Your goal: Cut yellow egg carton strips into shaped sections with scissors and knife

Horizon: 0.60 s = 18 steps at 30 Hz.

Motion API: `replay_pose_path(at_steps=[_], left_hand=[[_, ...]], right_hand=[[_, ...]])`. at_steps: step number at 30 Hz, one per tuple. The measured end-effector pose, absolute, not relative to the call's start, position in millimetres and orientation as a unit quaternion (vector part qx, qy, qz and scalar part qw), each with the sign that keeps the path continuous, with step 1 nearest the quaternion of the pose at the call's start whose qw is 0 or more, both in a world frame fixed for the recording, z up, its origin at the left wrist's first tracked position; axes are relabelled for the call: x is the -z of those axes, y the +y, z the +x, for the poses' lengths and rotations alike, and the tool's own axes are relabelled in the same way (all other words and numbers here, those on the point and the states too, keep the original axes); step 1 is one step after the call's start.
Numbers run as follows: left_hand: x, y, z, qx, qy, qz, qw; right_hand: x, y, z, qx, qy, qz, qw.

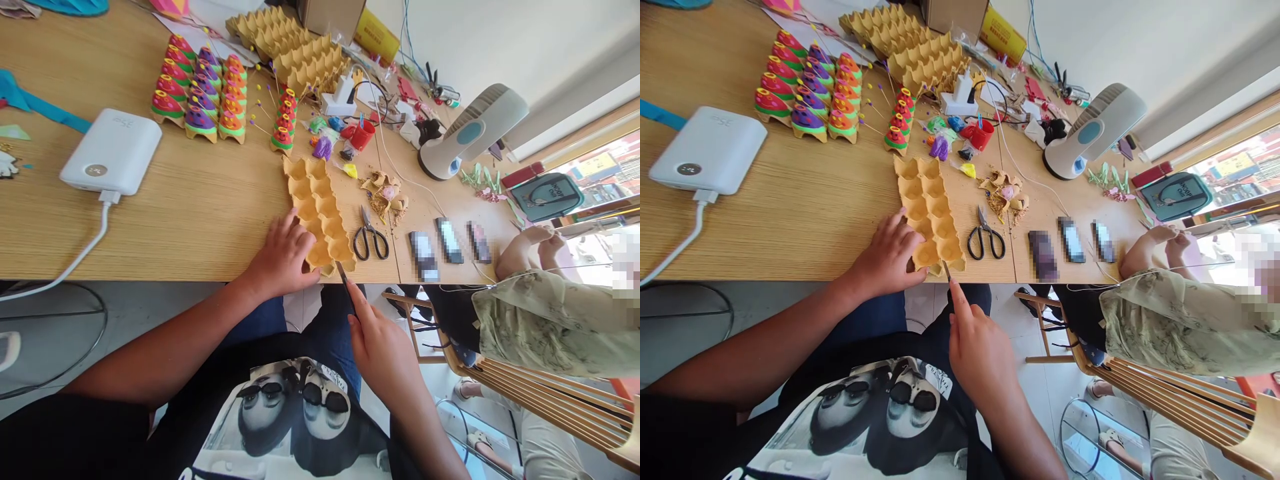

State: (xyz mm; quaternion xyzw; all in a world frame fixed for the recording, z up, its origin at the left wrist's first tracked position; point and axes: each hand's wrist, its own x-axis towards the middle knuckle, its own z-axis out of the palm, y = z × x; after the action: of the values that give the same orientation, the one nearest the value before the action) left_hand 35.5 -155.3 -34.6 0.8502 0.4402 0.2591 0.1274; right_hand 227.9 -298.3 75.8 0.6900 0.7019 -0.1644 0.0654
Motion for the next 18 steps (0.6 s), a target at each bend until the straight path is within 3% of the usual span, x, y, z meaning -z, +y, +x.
replay_pose_path(at_steps=[18], left_hand=[[35.2,-155.5,36.1,-0.266,0.437,0.850,0.123]], right_hand=[[-71.8,-298.8,224.6,0.149,0.700,0.692,0.098]])
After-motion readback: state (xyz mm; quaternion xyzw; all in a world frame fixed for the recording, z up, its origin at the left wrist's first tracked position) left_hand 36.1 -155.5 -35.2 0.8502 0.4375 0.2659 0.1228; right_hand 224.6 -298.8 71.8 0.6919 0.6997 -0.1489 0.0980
